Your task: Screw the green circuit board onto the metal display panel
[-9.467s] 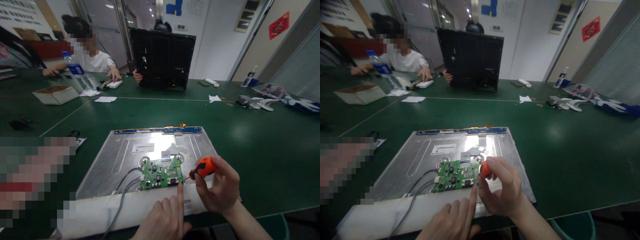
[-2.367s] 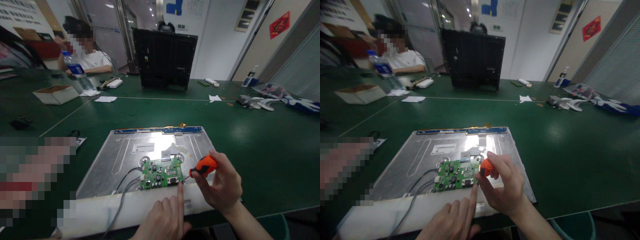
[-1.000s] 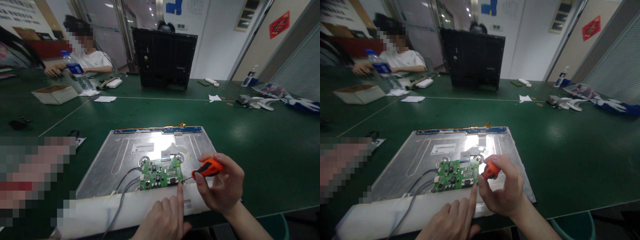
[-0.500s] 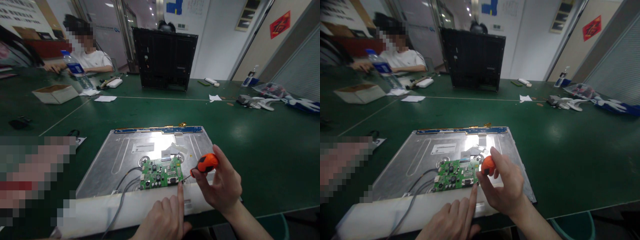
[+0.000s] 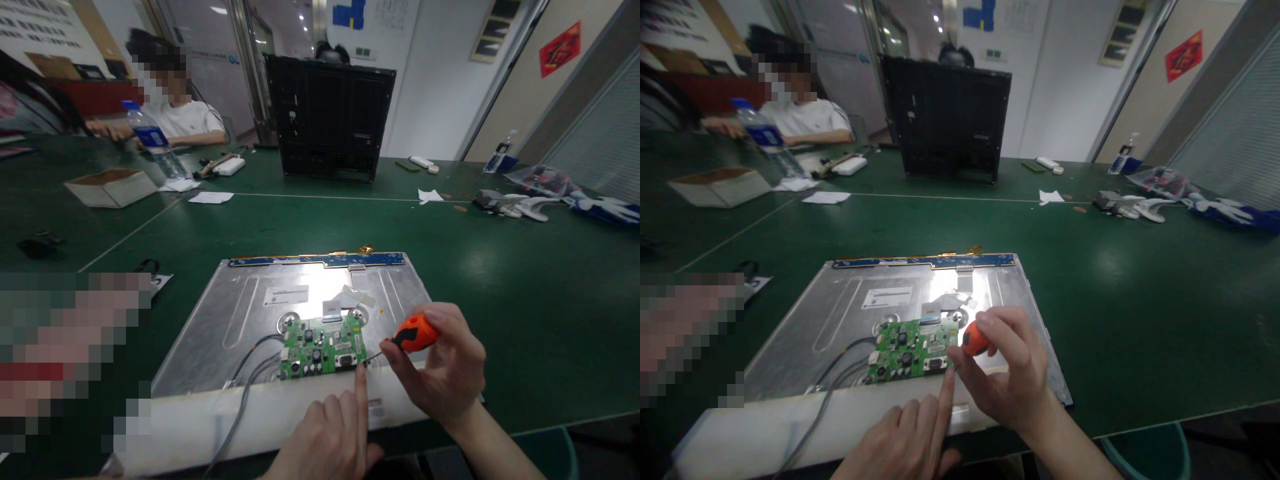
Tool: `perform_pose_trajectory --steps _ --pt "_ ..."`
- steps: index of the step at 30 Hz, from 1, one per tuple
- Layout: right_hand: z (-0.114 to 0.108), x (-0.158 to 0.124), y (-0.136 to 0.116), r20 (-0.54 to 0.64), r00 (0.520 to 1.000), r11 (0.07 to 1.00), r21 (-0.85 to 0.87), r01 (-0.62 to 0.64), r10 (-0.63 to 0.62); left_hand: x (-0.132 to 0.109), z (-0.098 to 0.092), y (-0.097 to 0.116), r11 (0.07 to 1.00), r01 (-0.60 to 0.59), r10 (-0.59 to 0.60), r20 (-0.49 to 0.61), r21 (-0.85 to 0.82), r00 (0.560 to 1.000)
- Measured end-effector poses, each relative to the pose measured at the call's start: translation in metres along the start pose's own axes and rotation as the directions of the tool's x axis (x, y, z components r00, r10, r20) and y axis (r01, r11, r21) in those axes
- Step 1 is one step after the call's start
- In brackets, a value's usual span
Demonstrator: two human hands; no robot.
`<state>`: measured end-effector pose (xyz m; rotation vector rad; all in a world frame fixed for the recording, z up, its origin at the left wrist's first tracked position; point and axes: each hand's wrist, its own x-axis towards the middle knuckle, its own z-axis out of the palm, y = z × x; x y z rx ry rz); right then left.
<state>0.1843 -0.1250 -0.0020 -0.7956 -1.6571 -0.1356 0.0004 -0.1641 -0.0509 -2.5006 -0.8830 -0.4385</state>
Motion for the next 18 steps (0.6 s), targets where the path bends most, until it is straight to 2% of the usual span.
perform_pose_trajectory --steps 3,6,12,18 --pt "0.000 0.000 -0.001 0.005 1.000 0.998 -0.068 -0.007 0.007 -0.001 0.004 0.002 0.999 0.049 -0.049 -0.035 -0.006 0.998" --pt "0.002 -0.006 0.000 -0.008 1.000 0.994 -0.107 -0.002 0.001 -0.002 0.005 0.003 0.999 0.042 -0.042 -0.019 -0.016 0.999" --pt "0.004 -0.011 0.000 -0.012 0.999 0.999 -0.003 -0.039 0.039 0.000 -0.003 -0.003 1.000 -0.008 0.009 0.042 -0.013 0.999" --pt "0.004 -0.005 0.000 -0.016 1.000 1.000 -0.011 -0.011 0.011 -0.001 -0.004 -0.003 1.000 -0.012 0.013 0.057 -0.018 0.998"
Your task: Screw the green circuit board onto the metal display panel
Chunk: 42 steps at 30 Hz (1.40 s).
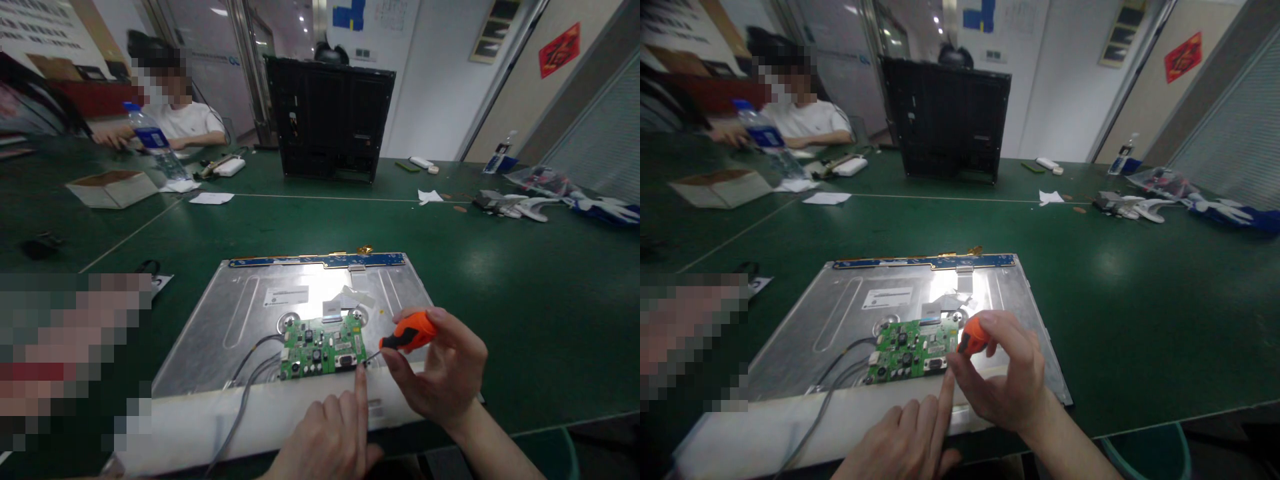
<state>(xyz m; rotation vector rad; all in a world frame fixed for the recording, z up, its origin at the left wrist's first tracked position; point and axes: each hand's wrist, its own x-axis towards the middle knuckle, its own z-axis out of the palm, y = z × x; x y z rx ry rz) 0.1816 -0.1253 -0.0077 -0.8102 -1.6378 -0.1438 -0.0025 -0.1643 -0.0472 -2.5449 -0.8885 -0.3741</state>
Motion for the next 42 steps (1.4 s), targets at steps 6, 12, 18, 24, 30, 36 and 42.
perform_pose_trajectory --steps 6,12,18,24,30,36,42 --pt "-0.002 0.004 0.001 -0.010 1.000 0.999 0.028 0.029 -0.029 0.002 0.003 0.001 0.999 0.031 -0.030 -0.084 0.009 0.996" --pt "-0.002 0.002 -0.001 0.020 1.000 1.000 -0.020 0.010 -0.009 0.007 -0.003 -0.004 0.999 -0.003 0.006 -0.087 0.044 0.996" --pt "0.001 -0.006 -0.001 -0.005 0.999 0.999 -0.005 -0.039 0.039 0.003 -0.005 -0.003 1.000 -0.019 0.020 -0.008 0.022 1.000" --pt "-0.003 0.003 -0.001 0.004 1.000 1.000 0.014 0.011 -0.011 0.001 -0.009 -0.004 1.000 -0.029 0.029 0.103 -0.008 0.994" --pt "-0.004 0.005 -0.001 0.021 1.000 0.999 -0.040 0.017 -0.016 0.007 -0.016 -0.013 0.995 -0.071 0.080 0.148 -0.065 0.986" --pt "-0.001 0.000 -0.001 -0.007 0.999 0.999 -0.044 0.033 -0.033 0.032 -0.037 -0.041 0.972 -0.148 0.157 0.035 -0.185 0.987" --pt "0.000 -0.003 -0.002 -0.008 0.999 0.998 0.045 -0.032 0.032 0.061 -0.034 -0.068 0.932 -0.034 0.062 0.067 -0.360 0.996"
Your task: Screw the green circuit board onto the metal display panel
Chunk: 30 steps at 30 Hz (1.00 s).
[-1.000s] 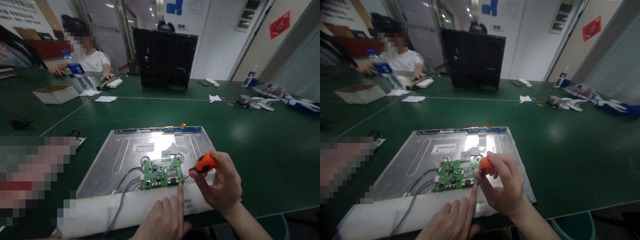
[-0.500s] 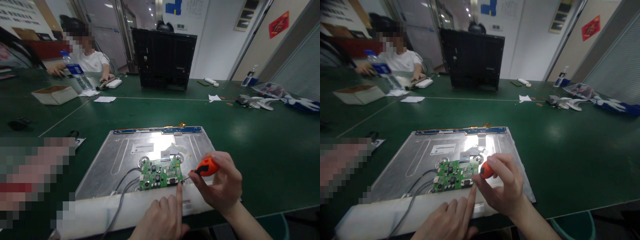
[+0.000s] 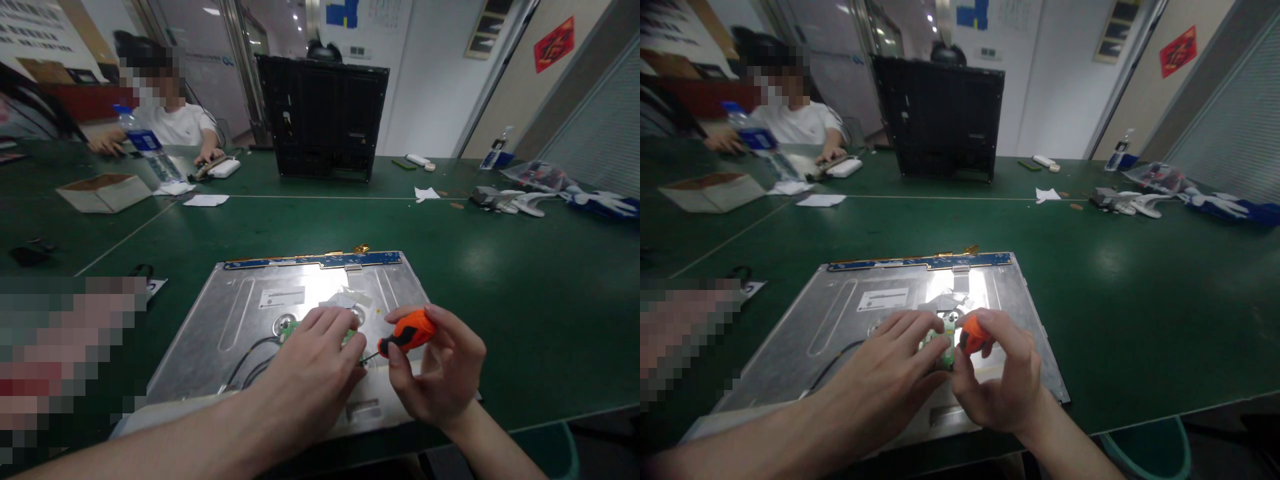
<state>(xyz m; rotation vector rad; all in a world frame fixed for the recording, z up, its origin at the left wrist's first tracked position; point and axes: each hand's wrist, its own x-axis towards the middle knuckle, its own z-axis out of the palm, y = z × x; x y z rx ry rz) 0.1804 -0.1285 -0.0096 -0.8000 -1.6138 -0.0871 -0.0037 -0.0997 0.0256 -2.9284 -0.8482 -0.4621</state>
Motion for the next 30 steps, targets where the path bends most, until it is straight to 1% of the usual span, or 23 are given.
perform_pose_trajectory --steps 2,4,7,12,17,23,30 --pt "0.000 0.001 0.000 0.013 1.000 1.000 0.029 -0.011 0.010 0.002 0.006 -0.003 0.996 0.012 -0.011 0.012 -0.090 1.000" --pt "-0.001 0.002 0.000 0.023 1.000 0.999 0.036 -0.003 0.002 0.000 0.014 -0.004 0.991 0.008 -0.004 0.031 -0.134 0.999" --pt "-0.001 0.005 0.001 0.028 0.999 0.999 0.030 0.025 -0.026 -0.003 0.025 -0.002 0.994 -0.012 0.016 0.034 -0.108 0.999" --pt "-0.002 0.009 0.000 0.037 0.998 0.999 0.000 0.041 -0.041 -0.005 0.034 -0.002 0.998 -0.044 0.042 -0.029 -0.048 0.999" --pt "-0.002 0.013 -0.001 -0.001 0.996 0.996 0.002 0.094 -0.094 -0.008 0.040 0.000 0.997 -0.075 0.076 -0.091 0.015 0.993" --pt "-0.002 0.015 -0.002 -0.013 0.995 0.995 -0.029 0.098 -0.099 -0.010 0.041 0.003 0.993 -0.092 0.096 -0.058 0.072 0.994" --pt "-0.001 0.003 0.000 0.024 0.996 0.995 -0.045 0.092 -0.091 -0.008 0.041 0.004 0.993 -0.088 0.095 -0.086 0.078 0.992"
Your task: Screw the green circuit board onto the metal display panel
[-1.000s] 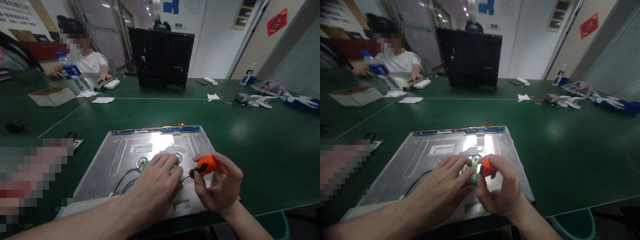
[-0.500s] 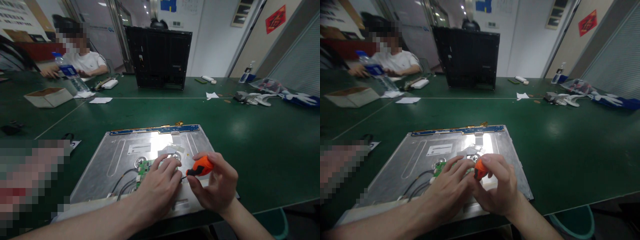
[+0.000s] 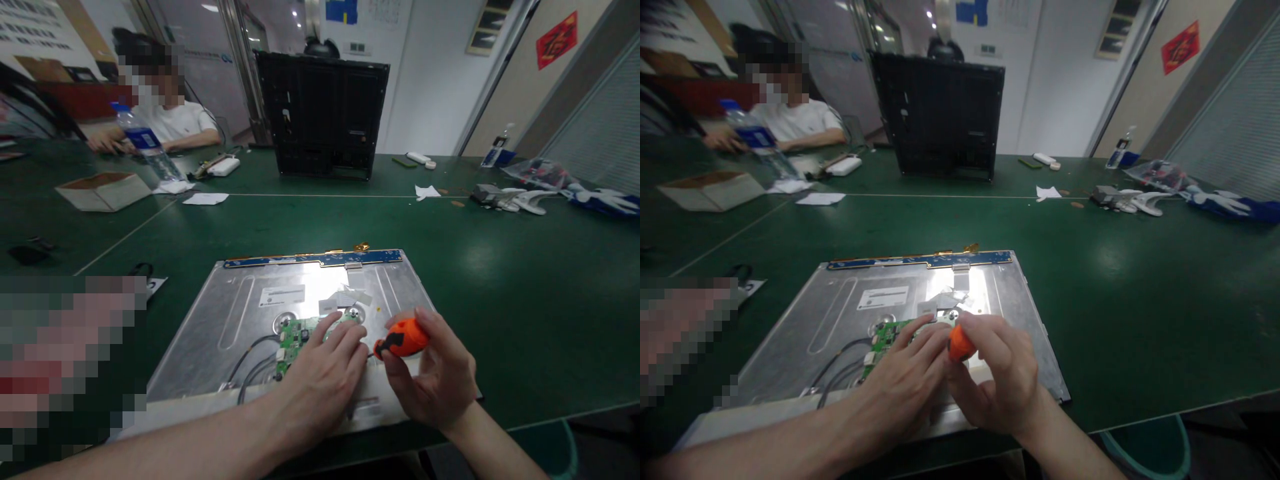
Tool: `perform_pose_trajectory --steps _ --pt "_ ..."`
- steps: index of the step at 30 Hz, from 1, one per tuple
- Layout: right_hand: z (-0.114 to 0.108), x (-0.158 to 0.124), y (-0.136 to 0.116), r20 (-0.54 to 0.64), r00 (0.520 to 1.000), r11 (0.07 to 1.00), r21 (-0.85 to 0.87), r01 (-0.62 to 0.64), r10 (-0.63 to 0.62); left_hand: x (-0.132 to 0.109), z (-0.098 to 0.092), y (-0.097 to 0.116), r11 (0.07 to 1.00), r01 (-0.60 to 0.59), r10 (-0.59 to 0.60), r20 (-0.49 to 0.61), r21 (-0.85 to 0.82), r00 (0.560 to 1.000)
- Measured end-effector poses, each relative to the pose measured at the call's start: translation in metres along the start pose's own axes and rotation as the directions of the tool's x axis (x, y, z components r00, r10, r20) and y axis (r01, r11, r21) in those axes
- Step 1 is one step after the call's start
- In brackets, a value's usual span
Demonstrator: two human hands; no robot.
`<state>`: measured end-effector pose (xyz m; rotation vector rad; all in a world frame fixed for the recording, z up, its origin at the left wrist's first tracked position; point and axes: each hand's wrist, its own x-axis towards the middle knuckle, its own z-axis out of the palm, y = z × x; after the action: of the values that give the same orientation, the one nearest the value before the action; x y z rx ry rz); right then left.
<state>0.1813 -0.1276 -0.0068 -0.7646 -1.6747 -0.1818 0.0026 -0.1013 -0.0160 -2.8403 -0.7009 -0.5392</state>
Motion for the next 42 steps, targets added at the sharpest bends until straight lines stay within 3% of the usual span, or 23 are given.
perform_pose_trajectory --steps 4,8,17,25,37,42 --pt "0.000 -0.001 -0.001 -0.003 1.000 0.999 0.026 -0.028 0.028 0.000 0.002 0.000 1.000 0.007 -0.007 0.025 0.002 1.000" --pt "-0.001 0.007 -0.001 -0.003 0.999 0.998 0.035 0.043 -0.043 -0.001 0.004 0.000 1.000 0.011 -0.011 0.045 0.009 0.999" --pt "-0.001 0.002 0.000 -0.004 1.000 0.992 -0.124 0.008 -0.008 0.000 0.002 0.001 1.000 0.010 -0.011 0.074 0.024 0.997" --pt "0.001 0.004 0.001 -0.014 1.000 0.999 0.036 0.003 -0.003 0.000 0.003 0.000 1.000 -0.005 0.006 -0.009 0.024 1.000" --pt "-0.002 0.002 -0.001 -0.022 1.000 0.997 -0.079 -0.017 0.015 0.000 0.001 0.000 1.000 0.009 -0.010 0.026 0.010 1.000" --pt "0.000 -0.001 -0.001 -0.047 0.998 0.999 0.031 -0.041 0.043 0.000 0.003 0.001 1.000 0.004 -0.004 0.012 0.015 1.000"
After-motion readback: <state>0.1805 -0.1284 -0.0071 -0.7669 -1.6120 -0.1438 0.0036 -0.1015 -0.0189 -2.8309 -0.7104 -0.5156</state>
